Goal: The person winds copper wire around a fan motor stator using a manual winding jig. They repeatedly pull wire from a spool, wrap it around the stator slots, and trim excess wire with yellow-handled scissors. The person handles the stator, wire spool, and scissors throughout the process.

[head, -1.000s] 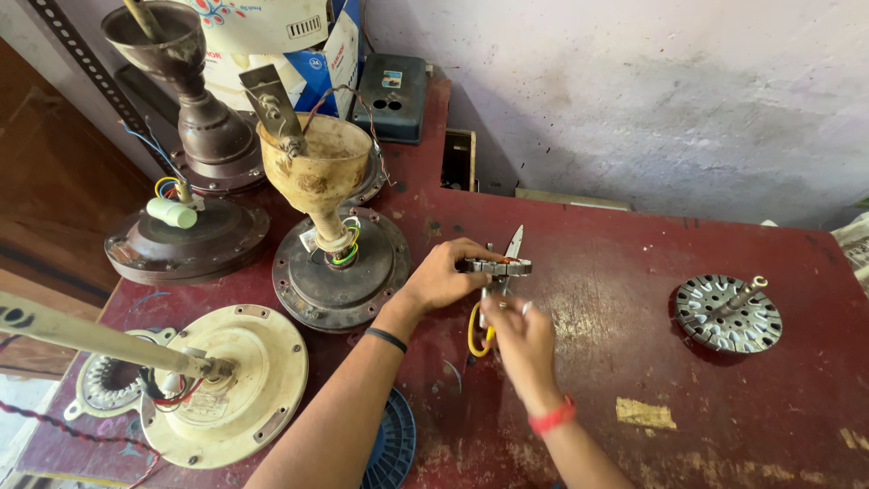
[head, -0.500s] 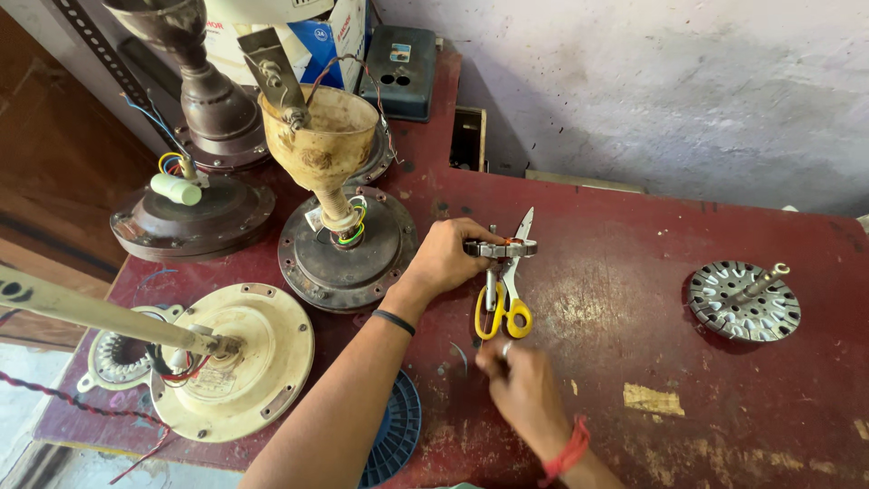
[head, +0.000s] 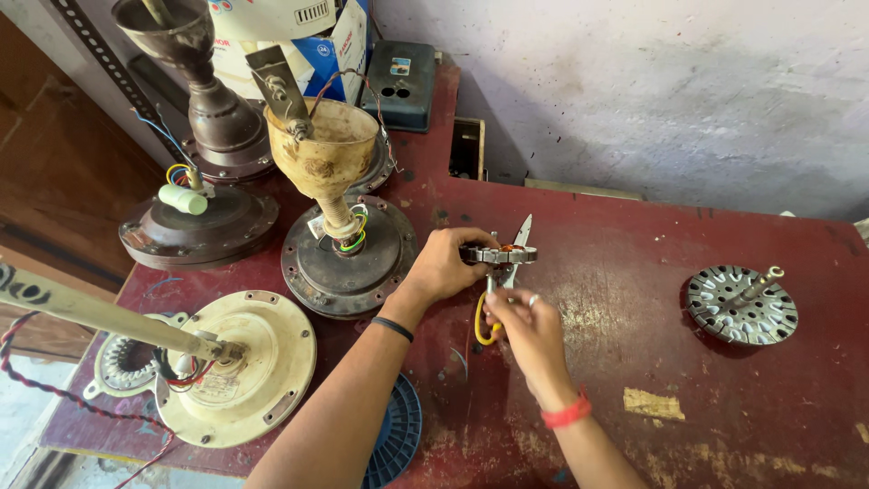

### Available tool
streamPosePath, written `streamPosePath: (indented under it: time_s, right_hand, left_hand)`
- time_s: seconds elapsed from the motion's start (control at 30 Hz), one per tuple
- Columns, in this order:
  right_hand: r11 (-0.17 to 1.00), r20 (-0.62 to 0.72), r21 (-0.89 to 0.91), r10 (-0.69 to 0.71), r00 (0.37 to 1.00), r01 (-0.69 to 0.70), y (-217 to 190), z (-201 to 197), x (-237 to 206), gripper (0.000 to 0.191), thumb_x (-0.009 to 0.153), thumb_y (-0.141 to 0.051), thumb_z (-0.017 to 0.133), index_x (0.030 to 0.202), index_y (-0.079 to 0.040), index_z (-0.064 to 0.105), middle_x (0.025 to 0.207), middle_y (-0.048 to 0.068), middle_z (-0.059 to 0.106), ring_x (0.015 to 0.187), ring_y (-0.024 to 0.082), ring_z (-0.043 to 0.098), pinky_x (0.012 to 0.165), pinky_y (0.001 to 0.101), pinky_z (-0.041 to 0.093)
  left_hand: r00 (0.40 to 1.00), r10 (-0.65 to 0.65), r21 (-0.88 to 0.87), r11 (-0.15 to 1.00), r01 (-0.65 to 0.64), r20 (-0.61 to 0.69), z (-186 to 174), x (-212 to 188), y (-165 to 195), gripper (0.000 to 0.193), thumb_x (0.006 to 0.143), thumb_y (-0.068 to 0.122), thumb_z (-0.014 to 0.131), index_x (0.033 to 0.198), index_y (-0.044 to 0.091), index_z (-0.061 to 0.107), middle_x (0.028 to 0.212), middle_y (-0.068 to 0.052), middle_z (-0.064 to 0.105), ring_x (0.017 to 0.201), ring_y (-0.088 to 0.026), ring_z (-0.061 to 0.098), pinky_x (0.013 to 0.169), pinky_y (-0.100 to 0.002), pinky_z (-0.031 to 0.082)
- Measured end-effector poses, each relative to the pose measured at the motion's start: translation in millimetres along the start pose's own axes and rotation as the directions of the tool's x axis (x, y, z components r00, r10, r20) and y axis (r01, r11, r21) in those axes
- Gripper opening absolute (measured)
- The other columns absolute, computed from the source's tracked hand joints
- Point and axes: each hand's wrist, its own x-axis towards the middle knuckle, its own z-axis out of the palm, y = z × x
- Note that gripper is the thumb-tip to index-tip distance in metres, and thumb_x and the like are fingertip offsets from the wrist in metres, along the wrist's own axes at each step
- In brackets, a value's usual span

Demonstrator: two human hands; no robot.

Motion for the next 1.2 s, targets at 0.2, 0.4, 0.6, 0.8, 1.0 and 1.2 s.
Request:
streamPosePath:
  time_s: [0.2, 0.4, 0.6, 0.8, 1.0, 1.2]
  right_hand:
    - [0.999, -0.102, 0.038, 0.037, 0.994, -0.034, -10.3, 14.0, 27.7, 0.020, 0.089, -0.013, 0.074, 0.100, 0.003, 0.071, 0.077, 0.010, 0.075, 0.063, 0.012, 0.067, 0.056, 0.0253, 0.051]
    - [0.987, -0.140, 0.147, -0.040, 0.989, 0.061, -1.2, 13.4, 25.6, 0.015, 0.090, -0.007, 0.072, 0.102, 0.003, 0.068, 0.076, 0.010, 0.073, 0.062, 0.011, 0.065, 0.056, 0.0250, 0.051]
    - [0.985, -0.167, 0.130, -0.088, 0.982, 0.110, 4.6, 9.7, 33.6, 0.011, 0.092, -0.005, 0.071, 0.098, 0.004, 0.071, 0.078, 0.008, 0.073, 0.065, 0.010, 0.066, 0.060, 0.0236, 0.053]
    - [0.985, -0.164, 0.111, -0.112, 0.980, 0.131, 10.9, 11.7, 33.9, 0.008, 0.095, -0.004, 0.068, 0.095, 0.003, 0.069, 0.078, 0.006, 0.071, 0.065, 0.009, 0.065, 0.060, 0.0231, 0.053]
    - [0.985, -0.188, 0.034, -0.157, 0.969, 0.167, 8.2, 13.4, 33.0, 0.007, 0.095, -0.005, 0.068, 0.094, 0.002, 0.068, 0.079, 0.005, 0.072, 0.067, 0.007, 0.066, 0.061, 0.0223, 0.053]
    - [0.946, -0.157, -0.249, -0.252, 0.955, 0.209, 0.1, 12.4, 26.2, 0.007, 0.092, -0.005, 0.069, 0.090, 0.001, 0.070, 0.072, 0.007, 0.073, 0.061, 0.009, 0.065, 0.055, 0.0236, 0.049]
  left_hand:
    - [0.998, -0.059, -0.003, 0.998, 0.059, 0.005, 0.0, -1.5, 6.2, 0.029, 0.073, 0.008, 0.078, 0.102, 0.005, 0.077, 0.088, -0.012, 0.078, 0.078, -0.020, 0.077, 0.076, -0.032, 0.059]
    - [0.999, 0.015, -0.004, 1.000, -0.015, -0.047, 3.1, 0.5, 7.4, 0.031, 0.069, 0.009, 0.081, 0.100, 0.005, 0.078, 0.092, -0.013, 0.078, 0.083, -0.023, 0.078, 0.078, -0.033, 0.059]
    - [0.998, 0.030, 0.090, 0.996, -0.025, -0.059, 3.9, 1.5, 10.5, 0.030, 0.069, 0.012, 0.082, 0.099, 0.006, 0.078, 0.097, -0.013, 0.076, 0.088, -0.028, 0.075, 0.080, -0.036, 0.059]
    - [0.996, 0.081, 0.141, 0.987, -0.075, -0.038, 2.9, 1.2, 9.6, 0.031, 0.070, 0.012, 0.081, 0.100, 0.011, 0.081, 0.097, -0.010, 0.076, 0.090, -0.028, 0.073, 0.081, -0.037, 0.058]
    - [0.992, 0.109, 0.133, 0.986, -0.099, -0.068, 9.3, 4.2, 1.9, 0.031, 0.067, 0.011, 0.082, 0.098, 0.009, 0.079, 0.096, -0.011, 0.074, 0.089, -0.029, 0.072, 0.081, -0.037, 0.058]
    - [0.994, 0.099, 0.088, 0.992, -0.094, -0.054, 7.8, 3.7, -3.5, 0.028, 0.067, 0.007, 0.080, 0.095, 0.006, 0.079, 0.095, -0.011, 0.074, 0.089, -0.028, 0.072, 0.081, -0.036, 0.058]
